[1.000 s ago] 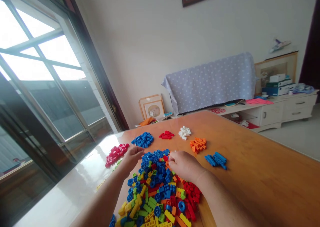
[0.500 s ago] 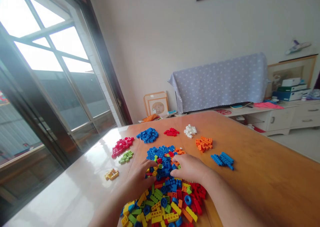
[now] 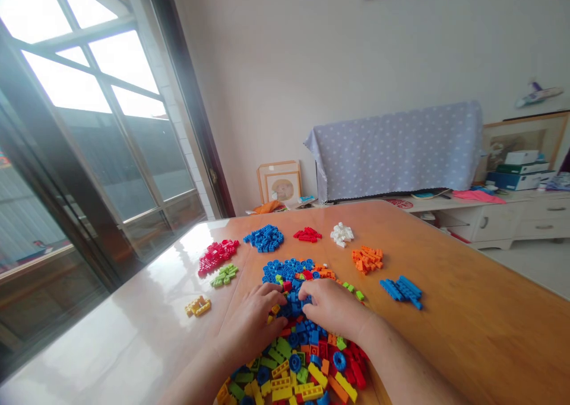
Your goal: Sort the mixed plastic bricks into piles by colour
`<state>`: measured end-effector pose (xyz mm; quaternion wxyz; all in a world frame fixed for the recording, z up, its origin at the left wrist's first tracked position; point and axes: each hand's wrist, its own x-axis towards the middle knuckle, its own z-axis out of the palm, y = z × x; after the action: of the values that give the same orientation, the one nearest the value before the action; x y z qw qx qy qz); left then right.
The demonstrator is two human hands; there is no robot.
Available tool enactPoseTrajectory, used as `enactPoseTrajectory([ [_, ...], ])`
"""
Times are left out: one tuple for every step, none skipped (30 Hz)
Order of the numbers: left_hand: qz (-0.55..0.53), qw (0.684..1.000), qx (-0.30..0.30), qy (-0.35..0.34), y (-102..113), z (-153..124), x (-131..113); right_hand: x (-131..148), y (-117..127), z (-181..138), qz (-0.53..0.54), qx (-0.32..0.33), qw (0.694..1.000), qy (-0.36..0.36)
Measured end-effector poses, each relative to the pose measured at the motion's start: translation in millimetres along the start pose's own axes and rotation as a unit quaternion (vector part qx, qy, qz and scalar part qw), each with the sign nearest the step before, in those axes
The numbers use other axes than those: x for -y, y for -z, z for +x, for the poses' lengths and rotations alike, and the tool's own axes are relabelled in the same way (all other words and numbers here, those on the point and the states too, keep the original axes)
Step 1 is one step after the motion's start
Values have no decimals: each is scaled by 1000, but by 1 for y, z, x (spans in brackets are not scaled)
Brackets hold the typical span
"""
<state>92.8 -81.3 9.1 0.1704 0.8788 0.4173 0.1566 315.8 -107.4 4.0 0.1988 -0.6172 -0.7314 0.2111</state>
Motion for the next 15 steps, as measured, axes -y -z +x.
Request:
enactPoseTrajectory([
  [-1,1000,2,-2,1,0,-1,1,-1,0,7,3,1000,9],
  [-2,1000,1,-5,1,0,-2,1,-1,0,12,5,1000,18],
  [-2,1000,-1,-8,1,0,-2,1,-2,0,15,4,1000,26],
  [-2,1000,-4,-9,2,0,-2,0,-3,0,17,1,999,33],
  [-2,1000,-9,-11,2,0,-2,0,-3,0,19,-3,999,40],
  [-2,1000,-15,-12,2,-1,-2,-1,-4,1,20,-6,999,46],
  [-4,1000,-21,-15,2,-1,-1,-2,-4,1,21,-7,999,50],
  [-6,999,-26,-17,2,-1,0,-2,-4,1,22,-7,998,51],
  [-8,999,-30,-20,2,-2,0,-3,-5,2,23,-7,998,51],
  [-11,999,-32,-22,2,-2,1,-4,-5,2,24,-4,999,49],
  [-14,999,-34,-24,2,-2,2,-4,-5,2,25,-2,999,46],
  [-18,999,-35,-25,3,-2,3,-5,-5,2,26,0,999,43],
  [-24,999,-37,-27,4,-2,3,-5,-6,2,28,3,999,40],
  [-32,998,-40,-29,4,-2,3,-5,-5,2,31,7,999,37],
  [-41,998,-43,-30,5,-2,3,-5,-5,1,35,9,999,35],
])
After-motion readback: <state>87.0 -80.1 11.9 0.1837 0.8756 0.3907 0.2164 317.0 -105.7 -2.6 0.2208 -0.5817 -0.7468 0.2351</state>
